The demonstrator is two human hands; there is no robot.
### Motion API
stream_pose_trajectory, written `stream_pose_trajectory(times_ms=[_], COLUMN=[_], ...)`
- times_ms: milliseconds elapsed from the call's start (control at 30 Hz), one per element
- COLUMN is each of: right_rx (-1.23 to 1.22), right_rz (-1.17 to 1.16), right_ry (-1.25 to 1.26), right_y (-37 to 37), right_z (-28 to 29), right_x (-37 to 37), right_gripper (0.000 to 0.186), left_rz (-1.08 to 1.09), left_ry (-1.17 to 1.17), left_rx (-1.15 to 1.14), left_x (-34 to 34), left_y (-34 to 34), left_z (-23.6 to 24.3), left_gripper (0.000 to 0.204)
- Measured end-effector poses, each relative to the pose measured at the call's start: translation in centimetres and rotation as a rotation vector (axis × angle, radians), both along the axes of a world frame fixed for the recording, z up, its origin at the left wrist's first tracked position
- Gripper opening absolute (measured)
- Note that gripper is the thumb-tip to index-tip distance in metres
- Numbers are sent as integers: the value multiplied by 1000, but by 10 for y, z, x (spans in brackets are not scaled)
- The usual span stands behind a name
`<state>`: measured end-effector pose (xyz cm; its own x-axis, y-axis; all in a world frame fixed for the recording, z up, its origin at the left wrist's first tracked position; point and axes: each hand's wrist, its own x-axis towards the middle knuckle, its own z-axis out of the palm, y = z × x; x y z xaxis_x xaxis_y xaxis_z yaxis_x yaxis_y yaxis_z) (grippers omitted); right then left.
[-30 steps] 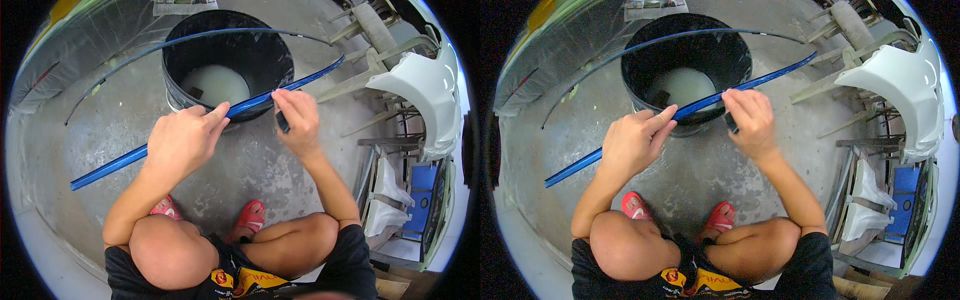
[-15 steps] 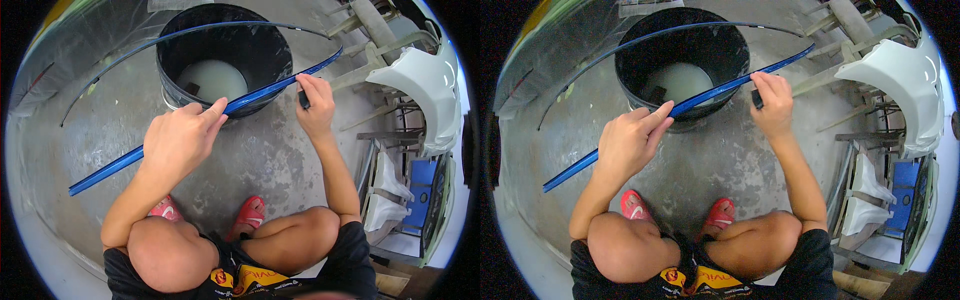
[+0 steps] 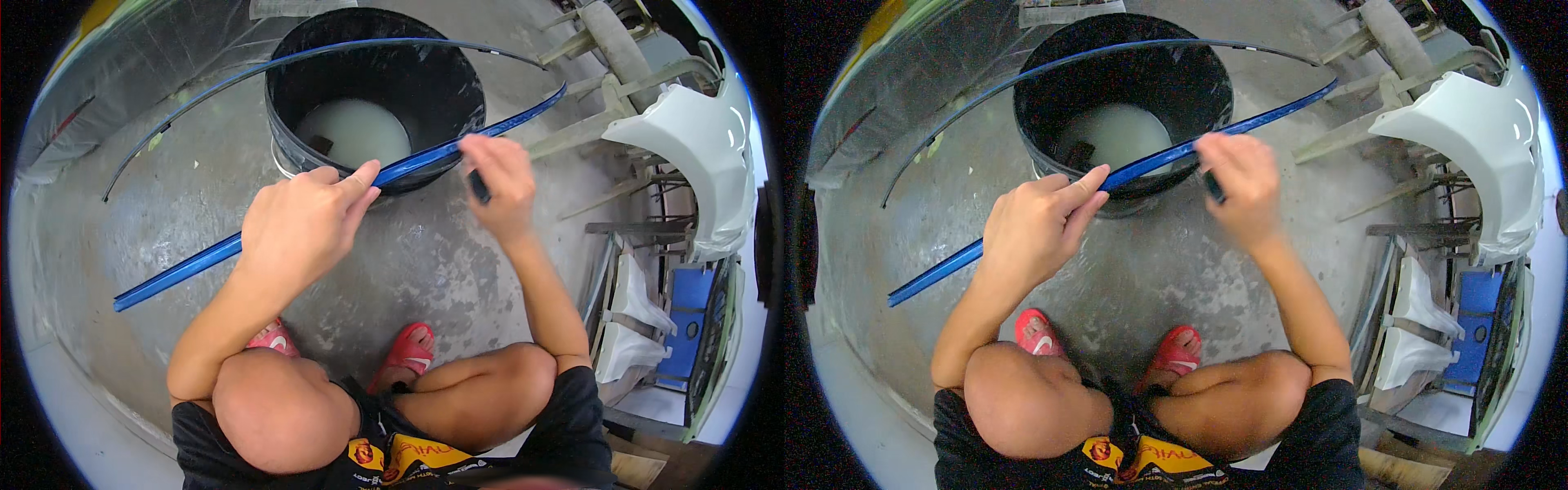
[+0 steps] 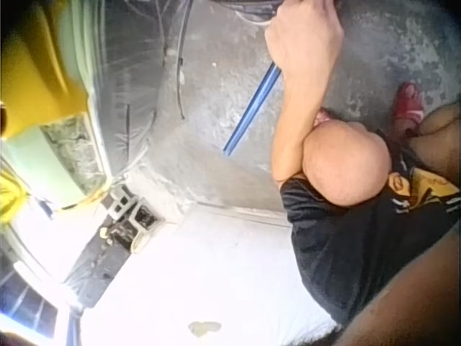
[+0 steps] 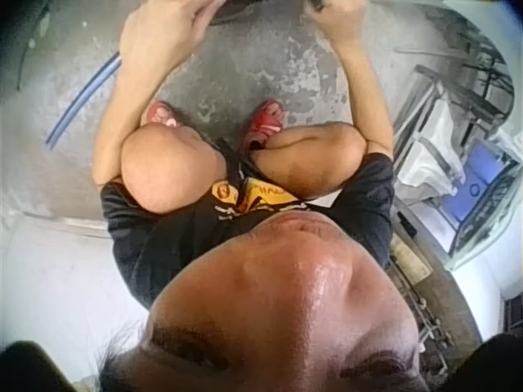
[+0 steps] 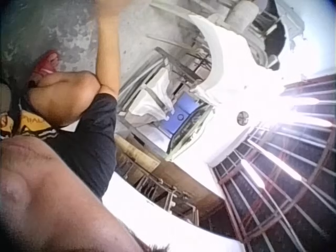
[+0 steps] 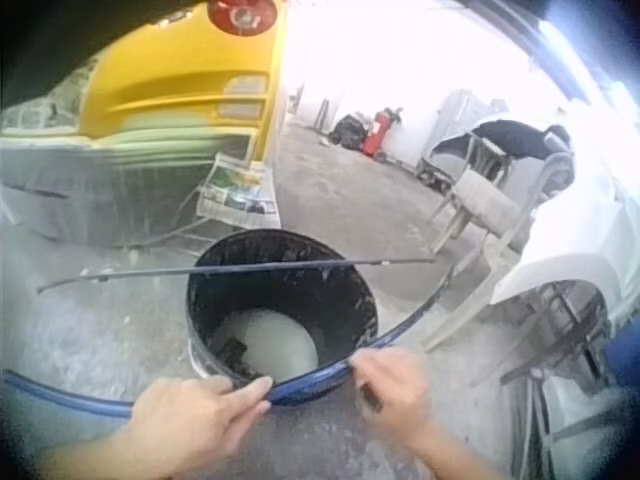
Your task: Sanding or cleaning blue automotive trim pieces over a bucket of water.
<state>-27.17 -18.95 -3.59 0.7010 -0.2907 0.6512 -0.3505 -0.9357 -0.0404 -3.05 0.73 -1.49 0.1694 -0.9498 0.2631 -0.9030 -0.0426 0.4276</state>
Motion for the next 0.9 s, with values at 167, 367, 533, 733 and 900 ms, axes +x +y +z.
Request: stream_pose_trajectory(times_ms=[167, 367, 533, 733, 900], right_rx=[16, 2, -22, 42, 74], right_rz=[-54, -34, 126, 19, 128], right_ry=[3, 10, 51, 28, 168], right_y=[-2, 2, 8, 11, 10], right_z=[-3, -1, 7, 2, -2], right_x=[-5, -2, 8, 6, 3], right_gripper=[53, 41, 39, 55, 45], left_rz=[0, 0, -5, 1, -1], left_ry=[15, 11, -13, 22, 13], left_rx=[-12, -22, -4, -38, -1], left_x=[0, 0, 0, -1, -1], left_y=[0, 0, 0, 0, -1], left_z=[-1, 1, 1, -1, -1], left_gripper=[31, 31, 29, 31, 30])
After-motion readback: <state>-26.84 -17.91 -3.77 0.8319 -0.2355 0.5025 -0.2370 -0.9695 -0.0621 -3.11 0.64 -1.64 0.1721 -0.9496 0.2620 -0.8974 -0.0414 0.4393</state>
